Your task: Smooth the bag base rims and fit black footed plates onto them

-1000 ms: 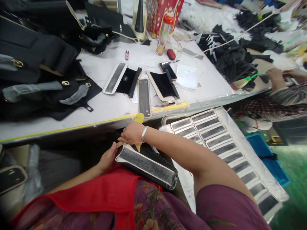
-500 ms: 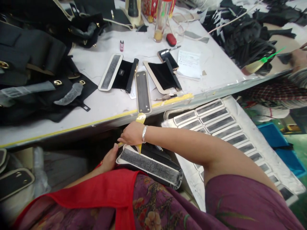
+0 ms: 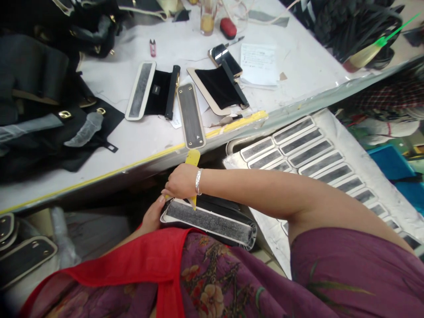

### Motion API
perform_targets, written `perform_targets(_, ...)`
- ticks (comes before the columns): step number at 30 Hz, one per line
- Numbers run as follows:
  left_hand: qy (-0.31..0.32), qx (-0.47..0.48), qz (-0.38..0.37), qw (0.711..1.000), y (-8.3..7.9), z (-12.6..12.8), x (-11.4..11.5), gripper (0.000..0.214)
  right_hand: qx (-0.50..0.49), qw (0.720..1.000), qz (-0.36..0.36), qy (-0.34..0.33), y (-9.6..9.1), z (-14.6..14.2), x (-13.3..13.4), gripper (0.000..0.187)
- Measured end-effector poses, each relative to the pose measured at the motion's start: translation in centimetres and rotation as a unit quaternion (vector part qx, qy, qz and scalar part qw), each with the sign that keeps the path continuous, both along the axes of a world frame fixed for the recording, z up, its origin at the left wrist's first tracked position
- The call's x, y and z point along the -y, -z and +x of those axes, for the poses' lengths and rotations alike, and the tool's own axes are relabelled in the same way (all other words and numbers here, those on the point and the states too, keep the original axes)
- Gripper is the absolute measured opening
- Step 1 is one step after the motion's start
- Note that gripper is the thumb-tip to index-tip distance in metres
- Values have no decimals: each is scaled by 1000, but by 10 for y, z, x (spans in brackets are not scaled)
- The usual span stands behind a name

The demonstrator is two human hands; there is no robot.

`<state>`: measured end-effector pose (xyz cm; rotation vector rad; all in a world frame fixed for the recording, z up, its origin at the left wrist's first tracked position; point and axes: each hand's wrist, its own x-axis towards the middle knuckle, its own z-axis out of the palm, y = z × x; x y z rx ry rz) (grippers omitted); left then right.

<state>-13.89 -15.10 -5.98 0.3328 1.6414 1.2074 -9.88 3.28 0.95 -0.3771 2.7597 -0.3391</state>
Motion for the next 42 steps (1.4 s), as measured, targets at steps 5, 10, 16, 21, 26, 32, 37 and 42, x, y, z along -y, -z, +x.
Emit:
perform_targets(5,4,-69,39,997,-3,-4,-3,51,-5,998,6,55,6,7,4,51)
perform_targets(10,13,-17,75,997,-12,-8,-9,48,-5,991,11,133,9,15,15,54)
perform_targets(16,21,93,87,992,-21,-12,-14,42,-10,978,28,205,9,28,27,56)
perform_targets(21,85,51,82,992,-24,-18,-18,35,-3,975,33,221,8,40,30,55)
perform_targets(26,113,-1,64,992,-31,-17,-20,43,32,967,54,246,3,48,33,50)
perform_targets(32,132,135,88,978,-34,-25,-9,55,79,952,118,272,-16,53,37,49)
perform_targets(37,82,222,133,962,-25,-41,-11,49,105,922,155,340,-42,69,40,50)
perform_targets(42,126,184,125,967,-24,-47,-17,48,127,895,92,417,-71,107,42,33)
